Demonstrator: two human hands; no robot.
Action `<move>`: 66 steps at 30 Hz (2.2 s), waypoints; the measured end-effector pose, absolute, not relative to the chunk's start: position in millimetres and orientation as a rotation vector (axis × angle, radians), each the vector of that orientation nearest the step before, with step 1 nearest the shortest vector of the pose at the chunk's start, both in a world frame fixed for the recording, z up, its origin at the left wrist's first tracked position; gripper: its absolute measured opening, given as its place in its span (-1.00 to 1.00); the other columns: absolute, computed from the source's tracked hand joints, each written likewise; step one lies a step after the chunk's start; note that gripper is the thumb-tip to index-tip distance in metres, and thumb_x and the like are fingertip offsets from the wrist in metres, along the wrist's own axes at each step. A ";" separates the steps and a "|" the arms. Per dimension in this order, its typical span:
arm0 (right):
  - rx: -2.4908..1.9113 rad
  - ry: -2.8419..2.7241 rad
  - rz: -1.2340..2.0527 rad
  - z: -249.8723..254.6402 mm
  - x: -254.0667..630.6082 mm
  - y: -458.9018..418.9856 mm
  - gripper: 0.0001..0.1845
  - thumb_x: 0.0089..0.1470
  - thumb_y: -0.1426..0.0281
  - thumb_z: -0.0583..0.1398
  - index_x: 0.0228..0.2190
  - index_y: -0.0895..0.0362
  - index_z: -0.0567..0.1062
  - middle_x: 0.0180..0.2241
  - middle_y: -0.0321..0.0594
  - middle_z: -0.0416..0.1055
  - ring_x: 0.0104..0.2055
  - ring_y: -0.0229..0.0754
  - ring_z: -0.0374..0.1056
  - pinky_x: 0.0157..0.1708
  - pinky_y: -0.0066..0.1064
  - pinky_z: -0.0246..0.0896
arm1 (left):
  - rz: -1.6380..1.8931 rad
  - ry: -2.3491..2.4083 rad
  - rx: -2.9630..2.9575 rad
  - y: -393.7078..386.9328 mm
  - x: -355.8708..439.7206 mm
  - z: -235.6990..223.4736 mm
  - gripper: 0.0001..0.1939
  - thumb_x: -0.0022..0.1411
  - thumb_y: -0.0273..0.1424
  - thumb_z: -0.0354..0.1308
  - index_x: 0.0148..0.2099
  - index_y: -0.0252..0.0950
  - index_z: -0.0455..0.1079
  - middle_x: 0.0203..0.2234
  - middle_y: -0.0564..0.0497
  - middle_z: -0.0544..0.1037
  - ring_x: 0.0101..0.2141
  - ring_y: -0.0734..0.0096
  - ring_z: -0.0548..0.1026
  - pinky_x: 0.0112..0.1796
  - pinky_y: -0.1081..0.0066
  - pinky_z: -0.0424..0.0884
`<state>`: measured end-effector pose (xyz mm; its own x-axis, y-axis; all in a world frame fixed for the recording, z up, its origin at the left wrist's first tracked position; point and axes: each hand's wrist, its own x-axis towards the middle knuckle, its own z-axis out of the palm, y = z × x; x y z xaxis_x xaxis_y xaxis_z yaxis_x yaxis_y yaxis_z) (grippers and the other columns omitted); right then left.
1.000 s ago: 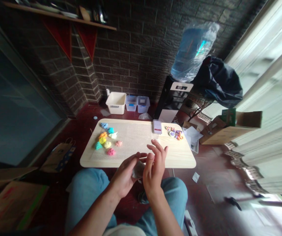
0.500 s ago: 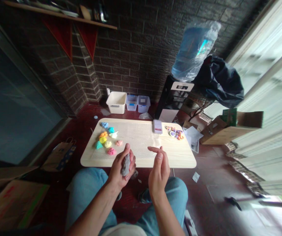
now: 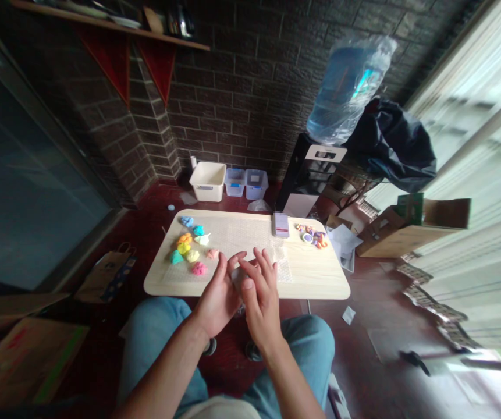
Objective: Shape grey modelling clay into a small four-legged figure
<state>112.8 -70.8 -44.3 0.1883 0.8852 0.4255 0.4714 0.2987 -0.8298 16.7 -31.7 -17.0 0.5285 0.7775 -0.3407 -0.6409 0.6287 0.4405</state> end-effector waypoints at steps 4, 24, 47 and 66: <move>-1.136 -1.279 0.630 -41.8 99.1 -73.8 -0.66 0.19 0.25 0.16 0.00 0.00 0.47 0.20 -0.10 0.32 0.31 0.04 0.12 0.28 0.10 -0.10 | 0.880 0.645 0.247 -35.4 21.5 -27.4 -0.51 0.30 0.02 -0.01 0.13 -0.10 0.35 -0.04 -0.02 0.55 0.01 0.26 0.49 0.05 0.29 0.35; -0.730 -0.159 1.460 -21.3 141.4 -41.6 -0.52 0.06 0.00 0.23 -0.61 0.12 0.37 -0.79 -0.49 0.14 -0.80 -0.43 -0.01 -0.91 -0.66 -0.16 | 0.979 0.662 0.565 -47.6 17.6 -30.5 -0.72 0.33 -0.22 0.06 -0.03 -0.30 0.31 -0.19 -0.13 0.57 -0.17 0.23 0.53 -0.03 0.17 0.35; -0.501 -0.177 1.666 -24.8 152.6 -44.7 -0.79 0.01 0.20 0.27 -0.40 0.08 0.50 -0.38 -0.26 0.56 -0.32 -0.16 0.49 -0.38 -0.32 0.43 | 1.031 0.915 1.134 -48.3 12.6 -39.6 -0.76 0.29 -0.22 0.12 -0.08 -0.23 0.34 -0.12 -0.03 0.50 -0.05 0.31 0.46 -0.03 0.31 0.35; -0.876 -0.703 1.330 -34.2 123.3 -65.1 -0.65 0.13 0.15 0.24 -0.07 -0.01 0.46 0.07 -0.20 0.46 0.12 -0.08 0.34 0.17 -0.18 0.16 | 1.287 1.187 2.222 -40.1 8.3 -33.1 -0.54 0.19 -0.52 0.22 0.14 -0.26 0.33 -0.03 -0.13 0.56 -0.02 0.25 0.52 0.00 0.29 0.47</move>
